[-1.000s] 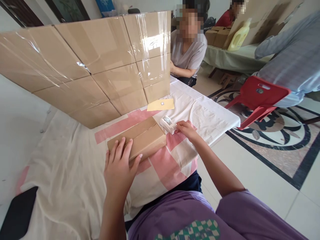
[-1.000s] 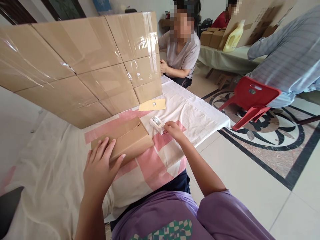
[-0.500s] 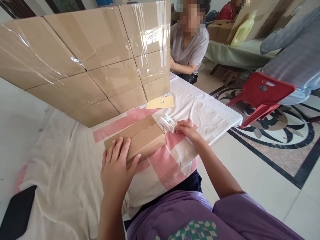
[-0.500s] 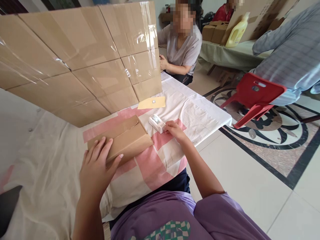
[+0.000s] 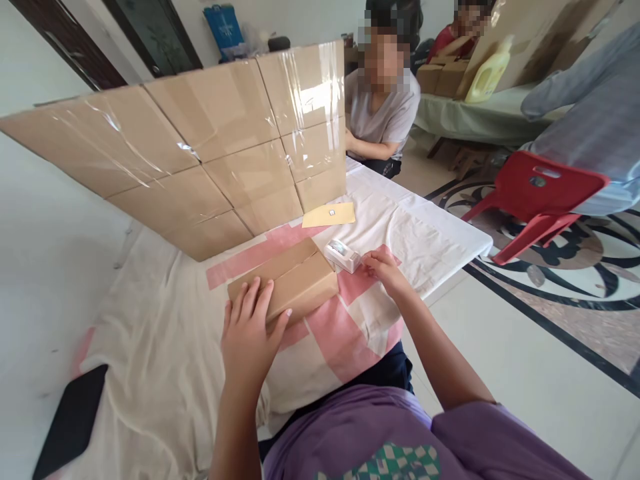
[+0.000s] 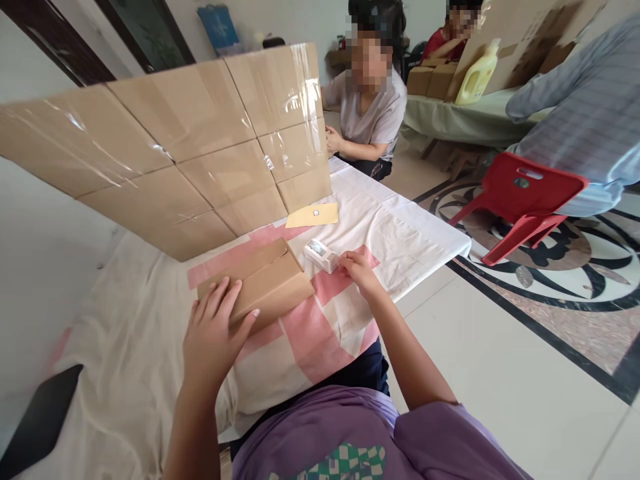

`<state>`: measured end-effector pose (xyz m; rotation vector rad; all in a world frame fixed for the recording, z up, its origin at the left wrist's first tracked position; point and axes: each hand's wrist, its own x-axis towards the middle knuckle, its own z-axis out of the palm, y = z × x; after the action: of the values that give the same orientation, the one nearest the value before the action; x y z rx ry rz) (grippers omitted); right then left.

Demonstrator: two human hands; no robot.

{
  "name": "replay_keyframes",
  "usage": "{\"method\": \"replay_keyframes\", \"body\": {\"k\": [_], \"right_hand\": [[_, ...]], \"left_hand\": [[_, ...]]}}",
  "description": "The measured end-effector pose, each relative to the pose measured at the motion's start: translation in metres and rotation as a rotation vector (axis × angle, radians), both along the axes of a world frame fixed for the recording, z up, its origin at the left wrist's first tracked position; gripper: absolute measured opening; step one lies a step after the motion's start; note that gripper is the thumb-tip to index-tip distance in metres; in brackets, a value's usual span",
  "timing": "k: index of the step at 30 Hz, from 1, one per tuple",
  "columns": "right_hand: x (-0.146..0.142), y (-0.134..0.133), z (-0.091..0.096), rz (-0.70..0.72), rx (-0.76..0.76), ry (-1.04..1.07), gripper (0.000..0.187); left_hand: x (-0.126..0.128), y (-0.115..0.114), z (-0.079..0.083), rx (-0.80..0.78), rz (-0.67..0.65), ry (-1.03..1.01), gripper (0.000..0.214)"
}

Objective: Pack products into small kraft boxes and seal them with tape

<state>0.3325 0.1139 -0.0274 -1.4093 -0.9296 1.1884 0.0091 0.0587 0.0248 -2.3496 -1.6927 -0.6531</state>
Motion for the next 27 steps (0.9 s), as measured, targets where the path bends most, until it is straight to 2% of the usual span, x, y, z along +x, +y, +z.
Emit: {"method": "replay_keyframes", "body": {"k": [3, 6, 8, 11, 14, 17, 20, 22, 27], "right_hand": [[-0.016, -0.013, 0.029, 0.016, 0.119, -0.044, 0.024], [-0.04, -0.02, 0.069, 0.097, 0.351, -0.215, 0.023], [-0.058, -0.017, 0.093, 0.192, 0.458, -0.362, 0.02], [-0.086, -0.003, 0.116, 0.395, 0.468, -0.562, 0.018], [-0.108, 0.015, 0.12, 0.6, 0.424, -0.72, 0.021], [-0.119, 0.024, 0.115, 0.695, 0.442, -0.81, 0.024], [-0.119, 0.022, 0.112, 0.703, 0.461, -0.812, 0.023], [-0.118, 0.019, 0.112, 0.694, 0.473, -0.807, 0.024], [-0.118, 0.016, 0.106, 0.654, 0.555, -0.859, 0.025]], "left_hand": [[0.006, -0.001, 0.001, 0.001, 0.012, 0.024, 0.056], [0.02, -0.005, 0.002, 0.015, 0.08, 0.031, 0.056], [0.028, -0.009, 0.002, 0.01, 0.12, 0.03, 0.056], [0.031, -0.012, 0.005, -0.007, 0.124, 0.009, 0.055], [0.02, -0.007, 0.014, -0.019, 0.084, -0.043, 0.052], [0.002, 0.013, 0.031, -0.091, -0.001, -0.123, 0.04], [-0.011, 0.041, 0.049, -0.254, -0.123, -0.334, 0.036], [-0.014, 0.059, 0.055, -0.364, -0.212, -0.482, 0.036], [-0.01, 0.079, 0.052, -0.477, -0.378, -0.636, 0.026]]}}
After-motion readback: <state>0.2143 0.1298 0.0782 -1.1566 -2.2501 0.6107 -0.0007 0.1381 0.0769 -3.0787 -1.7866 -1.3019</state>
